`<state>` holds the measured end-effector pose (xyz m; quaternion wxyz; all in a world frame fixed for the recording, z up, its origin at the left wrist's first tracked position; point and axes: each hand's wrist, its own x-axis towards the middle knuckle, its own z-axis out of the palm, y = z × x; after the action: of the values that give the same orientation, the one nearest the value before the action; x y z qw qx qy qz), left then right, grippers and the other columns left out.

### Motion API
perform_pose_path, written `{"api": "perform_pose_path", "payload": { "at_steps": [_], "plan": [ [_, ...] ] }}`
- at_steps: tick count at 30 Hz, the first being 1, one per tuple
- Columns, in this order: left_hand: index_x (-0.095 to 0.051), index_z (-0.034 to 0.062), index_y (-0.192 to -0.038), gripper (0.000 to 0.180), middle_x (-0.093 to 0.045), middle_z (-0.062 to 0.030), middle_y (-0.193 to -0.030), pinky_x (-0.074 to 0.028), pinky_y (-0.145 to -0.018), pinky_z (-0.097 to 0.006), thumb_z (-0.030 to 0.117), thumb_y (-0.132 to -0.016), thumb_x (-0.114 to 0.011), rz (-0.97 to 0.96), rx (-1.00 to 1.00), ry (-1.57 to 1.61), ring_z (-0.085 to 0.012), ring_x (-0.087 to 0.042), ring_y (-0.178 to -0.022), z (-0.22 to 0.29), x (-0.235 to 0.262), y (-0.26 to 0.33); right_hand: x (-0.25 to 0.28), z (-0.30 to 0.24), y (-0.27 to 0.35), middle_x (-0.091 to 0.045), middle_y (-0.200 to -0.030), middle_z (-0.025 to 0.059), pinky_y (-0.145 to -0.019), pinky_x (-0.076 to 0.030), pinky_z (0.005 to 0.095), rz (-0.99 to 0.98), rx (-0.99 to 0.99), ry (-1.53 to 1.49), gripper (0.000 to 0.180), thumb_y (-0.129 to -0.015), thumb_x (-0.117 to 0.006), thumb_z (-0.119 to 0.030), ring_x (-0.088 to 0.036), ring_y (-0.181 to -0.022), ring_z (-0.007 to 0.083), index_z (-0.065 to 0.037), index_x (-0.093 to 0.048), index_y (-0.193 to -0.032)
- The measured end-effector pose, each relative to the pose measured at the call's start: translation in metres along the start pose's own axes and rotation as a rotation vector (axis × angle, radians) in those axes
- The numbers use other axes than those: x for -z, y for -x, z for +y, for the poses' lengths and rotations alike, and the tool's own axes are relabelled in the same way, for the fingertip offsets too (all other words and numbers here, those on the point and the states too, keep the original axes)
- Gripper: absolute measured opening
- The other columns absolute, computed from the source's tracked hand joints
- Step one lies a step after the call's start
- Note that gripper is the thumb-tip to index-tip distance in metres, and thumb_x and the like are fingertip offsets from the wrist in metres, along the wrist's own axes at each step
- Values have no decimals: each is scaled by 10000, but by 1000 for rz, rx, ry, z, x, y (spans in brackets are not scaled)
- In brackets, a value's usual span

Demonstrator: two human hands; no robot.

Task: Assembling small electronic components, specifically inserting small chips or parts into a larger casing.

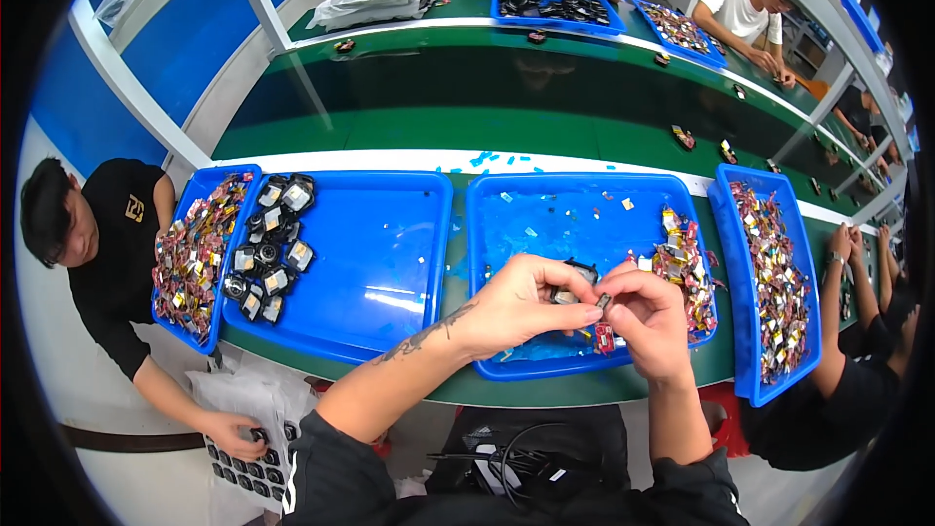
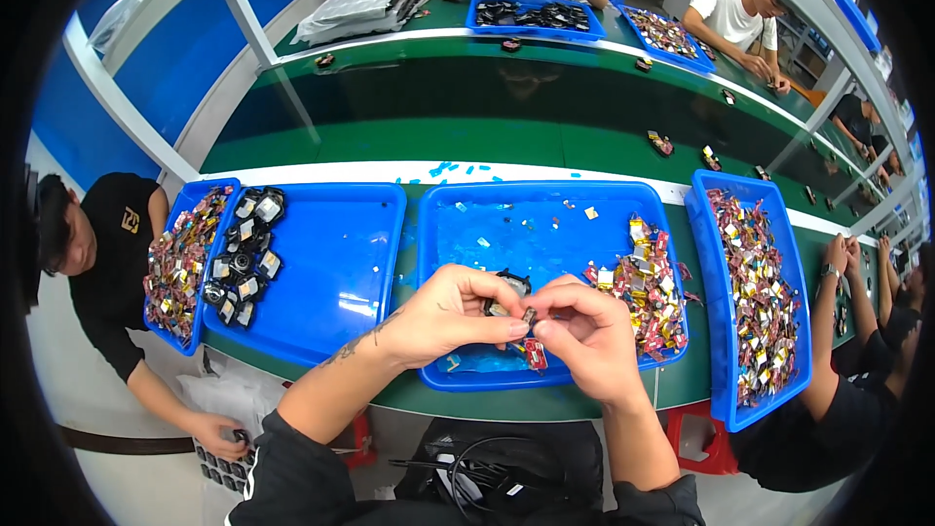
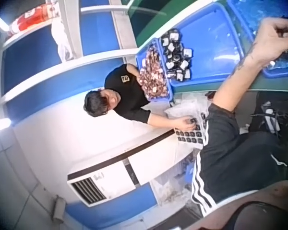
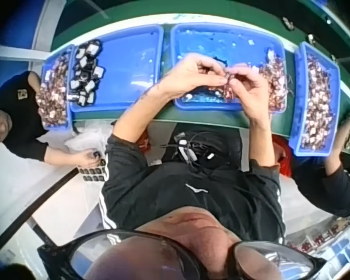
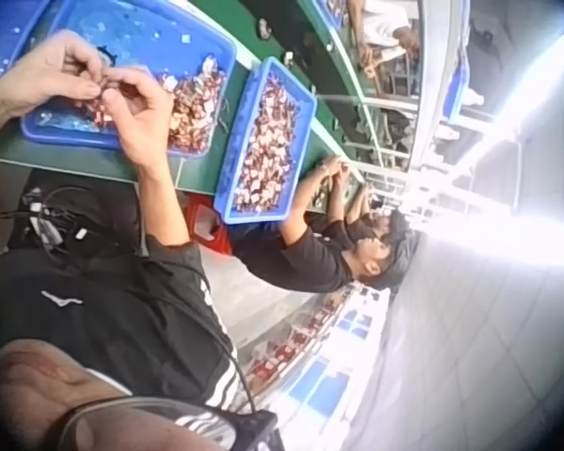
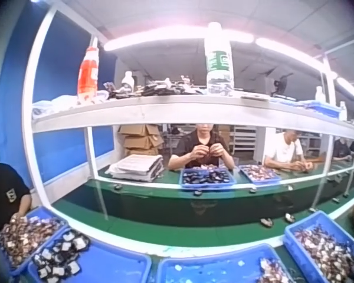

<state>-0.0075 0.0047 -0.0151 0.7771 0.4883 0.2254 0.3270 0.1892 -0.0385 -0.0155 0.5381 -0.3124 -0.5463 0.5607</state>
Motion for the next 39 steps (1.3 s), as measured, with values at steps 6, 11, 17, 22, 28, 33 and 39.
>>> {"api": "perform_pose_path", "payload": {
  "at_steps": [6, 11, 17, 22, 28, 33, 39],
  "plan": [
    [-581, -11, -1056, 168, -618, -38, -923, -489, -673, -219, 46, -904, -623, -46, -2, -35, -74, -582, -770, -5, 0, 0, 3, 6, 4, -592, -967, 106, -786, -482, 268, 76, 34, -83, 169, -816, -635, 74, -568, -876, 146, 28, -622, -978],
    [-311, 38, -1241, 325, -556, -147, -1231, -498, -804, -270, -27, -954, -448, 309, -265, -525, -140, -579, -1024, -12, -1, -4, 6, -12, 8, -618, -921, 96, -718, -494, 244, 294, -9, 98, 132, -820, -663, 50, -592, -842, 140, 23, -618, -941],
    [-649, 22, -1173, 351, -571, -102, -1181, -486, -796, -249, -75, -860, -522, 232, -239, -763, -161, -589, -1055, 6, -10, 5, -7, -11, -6, -626, -958, 94, -760, -520, 240, 66, 40, 667, 118, -829, -667, 29, -636, -875, 167, 34, -654, -946],
    [-335, 49, -1379, 703, -529, -184, -1285, -471, -904, -318, -43, -788, -704, 163, -269, -218, -193, -578, -1088, 4, -17, 3, -8, 7, 1, -651, -943, 60, -747, -541, 245, 221, -248, -132, 122, -907, -619, -14, -638, -838, 113, 18, -609, -1025],
    [-484, -18, -1300, 508, -596, -166, -1195, -481, -849, -282, -60, -828, -666, 265, -366, -314, -133, -588, -977, -6, -8, 2, -33, 10, -4, -629, -986, 70, -754, -547, 268, 295, -230, -527, 120, -926, -605, -34, -646, -851, 133, 14, -599, -1036],
    [-493, -47, -1332, 366, -602, -137, -1212, -467, -958, -301, 24, -973, -491, 292, -328, -220, -177, -581, -1113, -2, -10, 2, -35, 12, -1, -541, -1108, 78, -767, -553, 271, 317, -2, -43, 131, -853, -661, 32, -629, -852, 152, 24, -650, -983],
    [-438, -36, -1381, 420, -583, -140, -1258, -498, -941, -312, 41, -972, -500, 264, -272, -83, -164, -570, -1134, -4, -8, 0, -28, -17, -7, -654, -813, 80, -590, -476, 223, 329, 122, 497, 138, -791, -690, 51, -601, -693, 109, 3, -708, -919]
  ]
}}
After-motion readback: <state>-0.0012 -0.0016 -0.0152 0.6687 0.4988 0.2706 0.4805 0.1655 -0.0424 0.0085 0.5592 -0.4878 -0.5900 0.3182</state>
